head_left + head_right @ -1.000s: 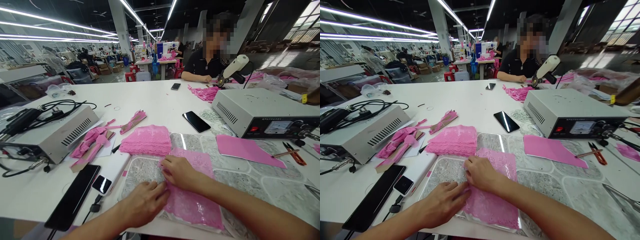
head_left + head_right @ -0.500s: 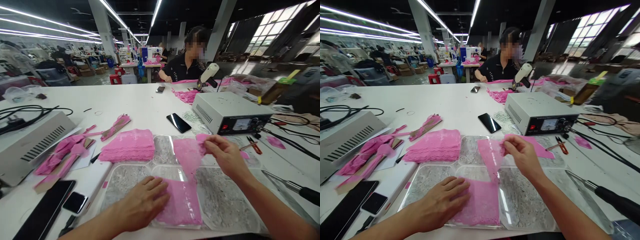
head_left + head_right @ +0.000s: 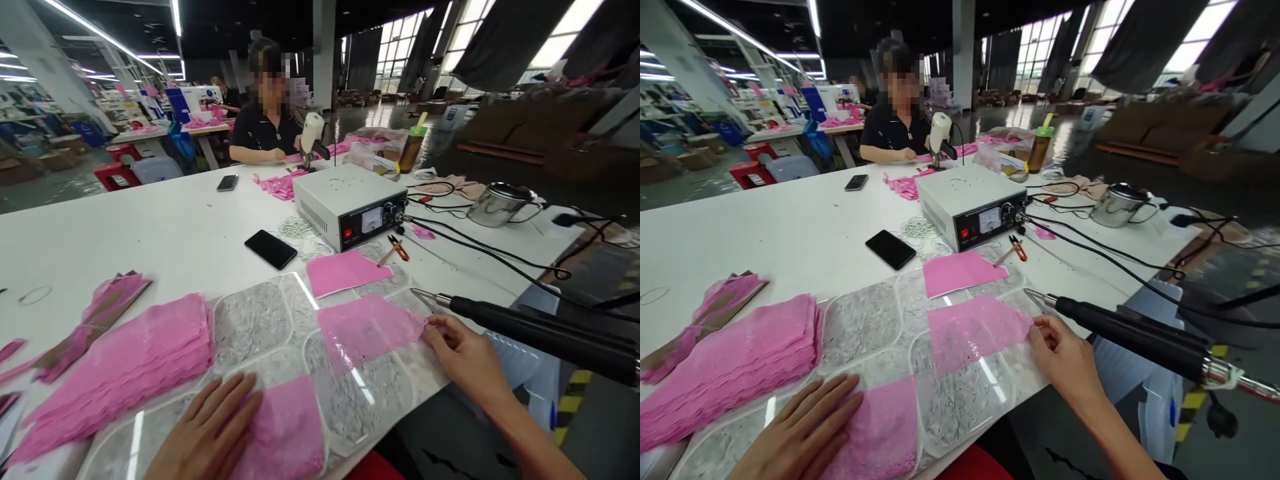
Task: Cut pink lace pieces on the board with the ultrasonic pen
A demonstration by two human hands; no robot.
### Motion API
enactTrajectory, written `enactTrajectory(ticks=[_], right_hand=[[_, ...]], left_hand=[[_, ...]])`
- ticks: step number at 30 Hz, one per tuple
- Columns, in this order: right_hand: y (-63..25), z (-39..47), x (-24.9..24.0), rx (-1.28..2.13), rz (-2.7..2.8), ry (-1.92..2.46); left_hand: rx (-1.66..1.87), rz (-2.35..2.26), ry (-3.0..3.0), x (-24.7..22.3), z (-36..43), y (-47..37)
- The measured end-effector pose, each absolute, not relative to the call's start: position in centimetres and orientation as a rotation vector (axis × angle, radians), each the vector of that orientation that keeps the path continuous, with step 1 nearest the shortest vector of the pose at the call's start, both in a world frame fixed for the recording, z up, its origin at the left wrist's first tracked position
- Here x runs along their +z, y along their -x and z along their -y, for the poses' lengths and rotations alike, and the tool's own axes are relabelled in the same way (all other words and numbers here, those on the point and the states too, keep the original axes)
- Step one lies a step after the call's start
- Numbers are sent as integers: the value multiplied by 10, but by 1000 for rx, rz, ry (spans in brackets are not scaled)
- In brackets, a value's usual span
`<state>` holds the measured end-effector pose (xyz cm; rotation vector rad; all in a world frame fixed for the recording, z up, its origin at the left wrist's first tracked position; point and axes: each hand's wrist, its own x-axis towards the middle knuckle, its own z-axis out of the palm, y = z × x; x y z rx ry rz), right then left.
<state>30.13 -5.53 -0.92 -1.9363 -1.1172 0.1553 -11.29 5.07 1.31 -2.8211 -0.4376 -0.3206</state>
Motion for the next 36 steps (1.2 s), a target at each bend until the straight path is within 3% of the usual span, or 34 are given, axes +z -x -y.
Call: enactTrajectory(ticks=[8,13,28,36], right_hand=[[-251,41,12,526,1560,1634],[-236,25,11,646,1697,1710],[-248,10,18,994,1774,1822],[-274,-2,30,1451,1803,1628]], left_hand=[[-333,263,3098,35,-50,21],[-415,148,3228,18,-49,-29],[-431,43,3200,4,-51,-34],[-337,5,3273,14,-55,-38]])
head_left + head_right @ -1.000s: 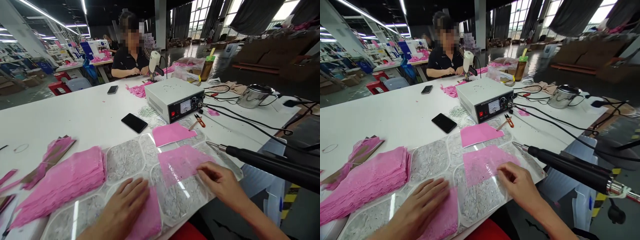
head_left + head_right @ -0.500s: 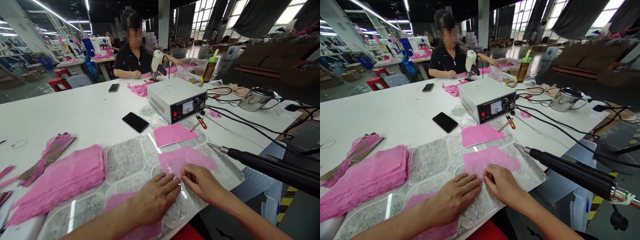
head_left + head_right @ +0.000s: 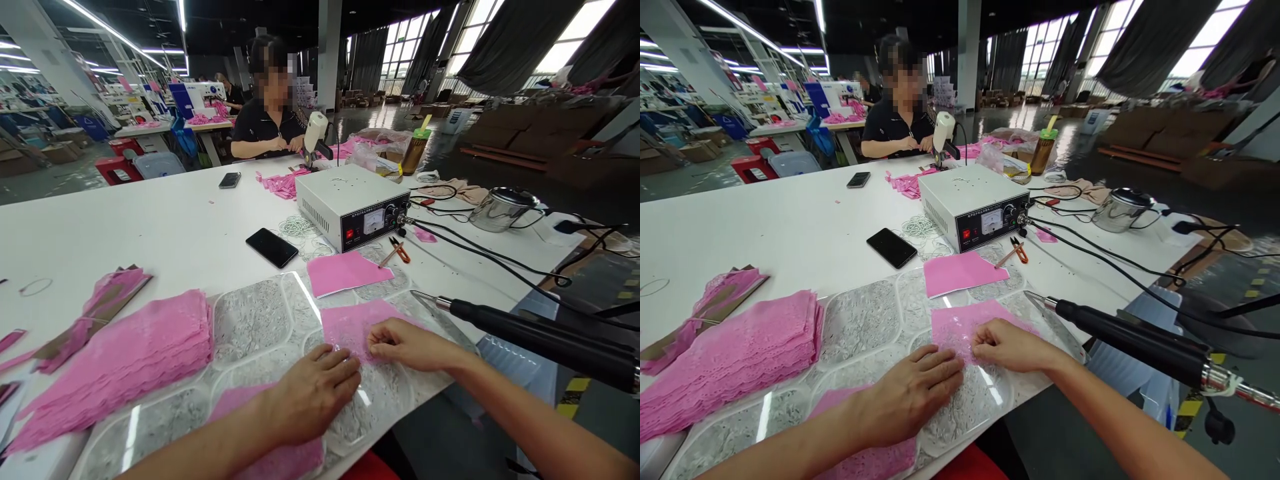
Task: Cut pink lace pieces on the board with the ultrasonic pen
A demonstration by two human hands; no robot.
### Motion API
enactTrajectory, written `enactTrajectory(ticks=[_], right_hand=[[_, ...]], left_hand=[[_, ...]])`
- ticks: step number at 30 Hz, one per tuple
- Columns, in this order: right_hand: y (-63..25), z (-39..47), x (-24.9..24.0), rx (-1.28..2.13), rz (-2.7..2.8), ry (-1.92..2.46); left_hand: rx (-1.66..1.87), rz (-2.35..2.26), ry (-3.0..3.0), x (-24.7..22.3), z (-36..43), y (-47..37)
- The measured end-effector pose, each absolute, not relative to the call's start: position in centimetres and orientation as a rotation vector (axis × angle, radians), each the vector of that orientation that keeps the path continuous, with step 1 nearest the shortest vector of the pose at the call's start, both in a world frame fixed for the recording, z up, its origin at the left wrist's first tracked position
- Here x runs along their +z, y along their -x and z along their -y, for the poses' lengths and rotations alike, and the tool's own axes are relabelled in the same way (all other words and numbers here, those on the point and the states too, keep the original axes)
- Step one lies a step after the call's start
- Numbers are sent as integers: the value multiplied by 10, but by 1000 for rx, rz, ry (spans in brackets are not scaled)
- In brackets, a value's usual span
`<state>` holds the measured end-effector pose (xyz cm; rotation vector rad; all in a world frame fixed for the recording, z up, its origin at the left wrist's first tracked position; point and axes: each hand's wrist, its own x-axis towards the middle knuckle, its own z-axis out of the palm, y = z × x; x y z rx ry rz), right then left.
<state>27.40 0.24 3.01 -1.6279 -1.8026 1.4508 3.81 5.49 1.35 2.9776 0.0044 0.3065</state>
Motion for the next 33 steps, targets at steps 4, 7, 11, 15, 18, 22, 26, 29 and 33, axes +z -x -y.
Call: enactTrajectory(ticks=[4,7,11,15,18,22,26,29,33], right_hand=[[-298,28,46,1643,1837,1625],[-312,46,47,1263,1737,1839],[-322,50,30,845,1621,2000],[-326,56,14,747,1654,2054],[-329,63,8,693,1591,2070],[-328,70,5,525,1560,1936],[-322,79,7,326,1704,1708],[-316,89,7,265,1784,1659],[-313,103,-1,202,1821,1655]], left_hand=[[409,-18,-2923,15,-58,-33],[451,-41,-2945,11,-56,-29],[393,-39,-2936,13,-49,-26],[296,-146,-2836,29,-49,-10],[168,-316,-2816,40,-54,16],[-44,-396,-2856,36,-57,46],[-10,-438,-2945,16,-64,52],[107,-495,-3015,7,-72,51],[226,-532,-2977,9,-69,52]])
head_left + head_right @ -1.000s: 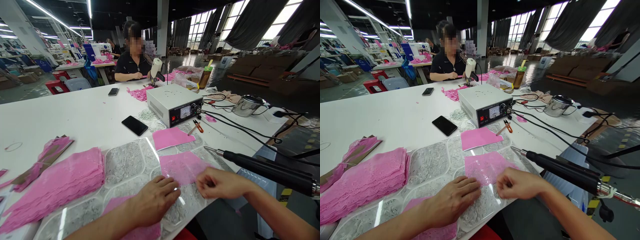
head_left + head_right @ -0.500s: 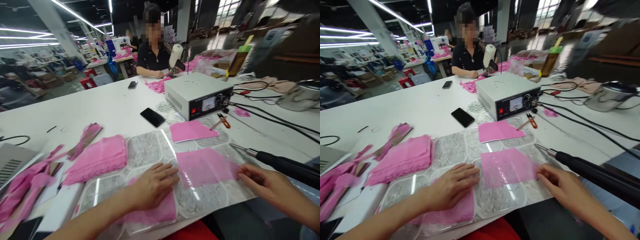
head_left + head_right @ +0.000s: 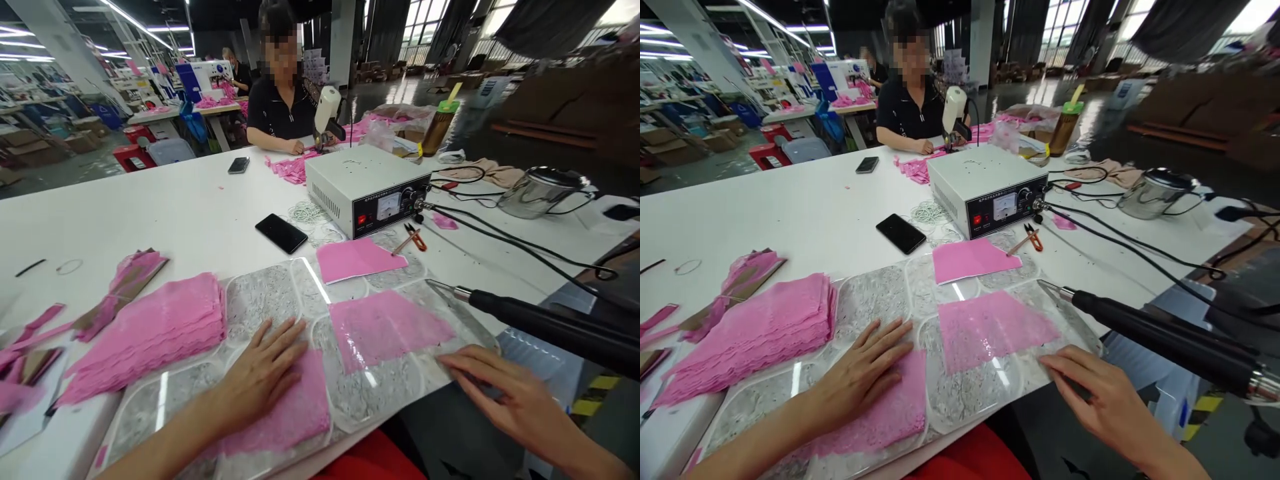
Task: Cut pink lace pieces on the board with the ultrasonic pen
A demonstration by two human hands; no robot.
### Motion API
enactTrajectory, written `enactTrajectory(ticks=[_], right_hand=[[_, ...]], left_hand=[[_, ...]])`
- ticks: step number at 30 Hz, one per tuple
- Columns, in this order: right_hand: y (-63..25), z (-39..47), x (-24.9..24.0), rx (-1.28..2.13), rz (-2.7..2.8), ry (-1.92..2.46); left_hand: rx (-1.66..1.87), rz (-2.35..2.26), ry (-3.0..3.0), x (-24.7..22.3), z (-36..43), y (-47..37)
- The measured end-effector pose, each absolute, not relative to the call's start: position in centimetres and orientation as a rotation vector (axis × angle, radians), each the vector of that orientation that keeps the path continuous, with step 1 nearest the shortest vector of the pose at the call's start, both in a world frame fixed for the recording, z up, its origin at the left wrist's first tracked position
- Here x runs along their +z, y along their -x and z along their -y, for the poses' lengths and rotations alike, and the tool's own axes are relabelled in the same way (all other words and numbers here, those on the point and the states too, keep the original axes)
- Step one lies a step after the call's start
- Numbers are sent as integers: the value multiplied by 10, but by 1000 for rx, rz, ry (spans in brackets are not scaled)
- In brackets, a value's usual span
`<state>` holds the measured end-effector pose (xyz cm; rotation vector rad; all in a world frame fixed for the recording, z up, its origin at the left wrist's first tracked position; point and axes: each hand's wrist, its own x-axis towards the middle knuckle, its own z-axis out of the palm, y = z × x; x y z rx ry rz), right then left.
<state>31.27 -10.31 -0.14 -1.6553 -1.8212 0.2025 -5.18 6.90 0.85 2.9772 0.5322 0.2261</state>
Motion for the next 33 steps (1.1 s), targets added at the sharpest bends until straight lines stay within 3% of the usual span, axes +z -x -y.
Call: enactTrajectory(ticks=[10,26,33], right_hand=[[-316,98,-18,4,1918,1495],[-306,96,-11,-71,1842,1757],[-310,109,1,335,1858,1763]], left_hand=[[322,-801,-2876,6,-68,43],[436,-277,-3215,12,-76,19],[222,-136,-3097,18,-74,-11]])
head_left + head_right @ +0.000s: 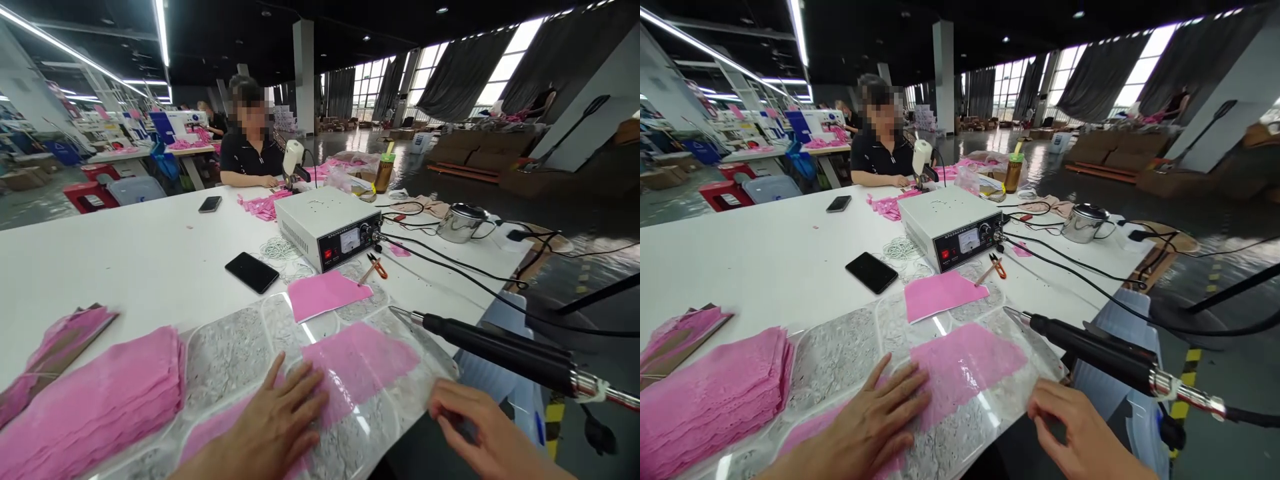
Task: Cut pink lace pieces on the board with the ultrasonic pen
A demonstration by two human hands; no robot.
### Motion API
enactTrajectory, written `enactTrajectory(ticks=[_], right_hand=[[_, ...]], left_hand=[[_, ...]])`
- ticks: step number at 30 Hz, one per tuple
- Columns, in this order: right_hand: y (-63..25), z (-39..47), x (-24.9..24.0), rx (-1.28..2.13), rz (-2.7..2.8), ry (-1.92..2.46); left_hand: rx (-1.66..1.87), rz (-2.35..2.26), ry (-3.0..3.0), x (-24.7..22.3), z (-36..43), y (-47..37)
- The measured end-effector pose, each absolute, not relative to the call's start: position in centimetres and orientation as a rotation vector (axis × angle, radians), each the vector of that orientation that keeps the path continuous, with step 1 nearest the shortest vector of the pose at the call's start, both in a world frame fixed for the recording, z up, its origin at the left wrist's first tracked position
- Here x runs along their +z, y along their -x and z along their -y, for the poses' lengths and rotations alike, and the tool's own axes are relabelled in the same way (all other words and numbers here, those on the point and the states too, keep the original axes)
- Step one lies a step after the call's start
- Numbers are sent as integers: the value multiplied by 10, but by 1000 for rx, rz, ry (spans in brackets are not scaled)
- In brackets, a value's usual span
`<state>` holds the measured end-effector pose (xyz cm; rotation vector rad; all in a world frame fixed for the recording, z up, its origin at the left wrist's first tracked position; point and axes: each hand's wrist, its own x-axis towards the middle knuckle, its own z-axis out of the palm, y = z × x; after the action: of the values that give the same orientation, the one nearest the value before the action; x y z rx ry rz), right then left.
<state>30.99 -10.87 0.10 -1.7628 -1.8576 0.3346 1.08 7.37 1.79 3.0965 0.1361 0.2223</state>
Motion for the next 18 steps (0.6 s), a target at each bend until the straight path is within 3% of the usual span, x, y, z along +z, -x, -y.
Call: enactTrajectory(ticks=[8,13,18], right_hand=[[-311,19,14,289,1652,1724],[-308,-62,16,352,1739,1731],[-310,-88,11,424,1823,1807]], left_hand=[[454,-730,-2743,24,-149,-54],[322,-795,-2733,15,-188,-73],[251,-820,-2712,10,-192,-75]])
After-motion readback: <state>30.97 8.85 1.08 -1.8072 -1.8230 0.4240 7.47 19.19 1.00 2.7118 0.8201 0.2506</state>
